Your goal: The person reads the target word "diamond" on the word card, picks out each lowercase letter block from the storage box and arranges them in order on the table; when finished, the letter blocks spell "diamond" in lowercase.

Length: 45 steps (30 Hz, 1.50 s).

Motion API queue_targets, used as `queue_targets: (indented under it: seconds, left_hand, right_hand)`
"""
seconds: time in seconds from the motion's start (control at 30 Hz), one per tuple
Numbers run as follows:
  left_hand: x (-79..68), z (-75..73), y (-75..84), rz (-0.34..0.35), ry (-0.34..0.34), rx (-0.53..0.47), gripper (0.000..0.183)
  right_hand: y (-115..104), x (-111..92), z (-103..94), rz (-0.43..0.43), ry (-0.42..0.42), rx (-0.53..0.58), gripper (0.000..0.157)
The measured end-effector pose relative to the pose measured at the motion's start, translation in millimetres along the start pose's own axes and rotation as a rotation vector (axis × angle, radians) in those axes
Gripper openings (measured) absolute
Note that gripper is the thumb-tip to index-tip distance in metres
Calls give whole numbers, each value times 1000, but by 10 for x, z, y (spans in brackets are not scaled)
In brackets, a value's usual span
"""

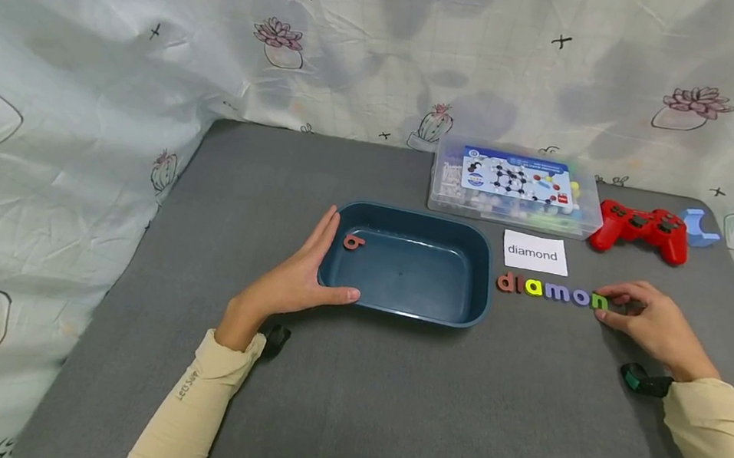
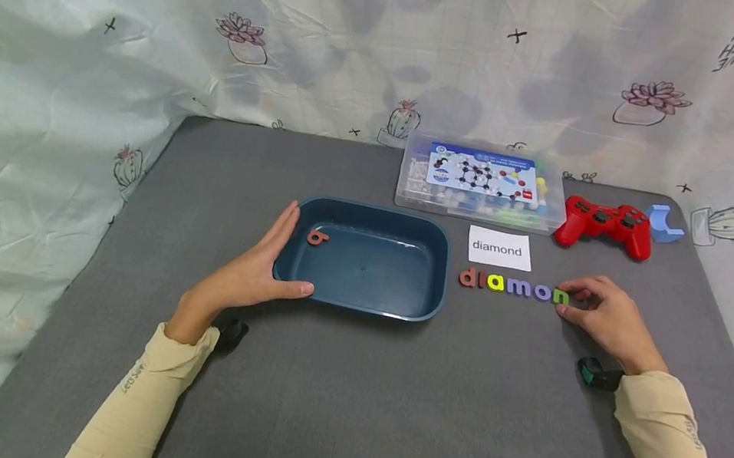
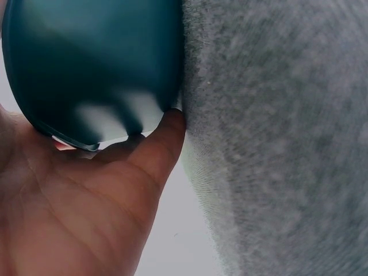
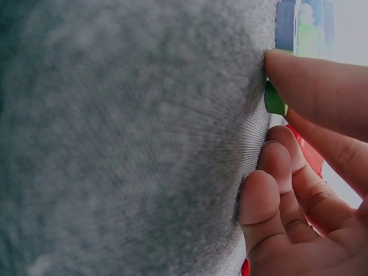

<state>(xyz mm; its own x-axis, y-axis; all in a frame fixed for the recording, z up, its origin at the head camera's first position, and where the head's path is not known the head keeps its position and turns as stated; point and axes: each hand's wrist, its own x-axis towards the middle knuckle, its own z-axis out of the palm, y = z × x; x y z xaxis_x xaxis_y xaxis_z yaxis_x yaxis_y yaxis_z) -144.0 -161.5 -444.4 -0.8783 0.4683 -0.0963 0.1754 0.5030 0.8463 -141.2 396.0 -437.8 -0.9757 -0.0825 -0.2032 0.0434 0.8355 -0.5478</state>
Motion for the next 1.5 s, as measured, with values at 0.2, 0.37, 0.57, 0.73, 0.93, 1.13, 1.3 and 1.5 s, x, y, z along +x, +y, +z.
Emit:
queue_targets:
  seconds: [0.2,0.37,0.57,0.73,0.93,1.13,1.3,1.5]
  left_hand:
    - [-1,-6,16,1,-2,-2,129]
    - [-1,-4,6,-4,-3,-7,129]
    - [3,-2,6,4,-3,-13,128]
    - [-1,1,9,-1,-2,-10,128]
    - [-6,-2,17,9,1,-4,128]
    - [5,-5,24,6,1,-2,128]
    - [-6,-5,18,4,-2,-12,128]
    - [-20,-2,23,7,-2,-18,127]
  right_hand:
    - [1,9,-6,6,-7,4,38]
    - [4,15,-8,6,-8,14,38]
    - [23,13,-9,-1,-13,14,39]
    - [37,-19,-75,-8,-43,32,48]
    - [-76,-72,-211,68,7,100,62]
    - [-348,-88,-275,46,191,272,59]
    - [-645,-31,-261,-206,336,821,43]
    - [-1127,89,-198,-489,453,1160,40]
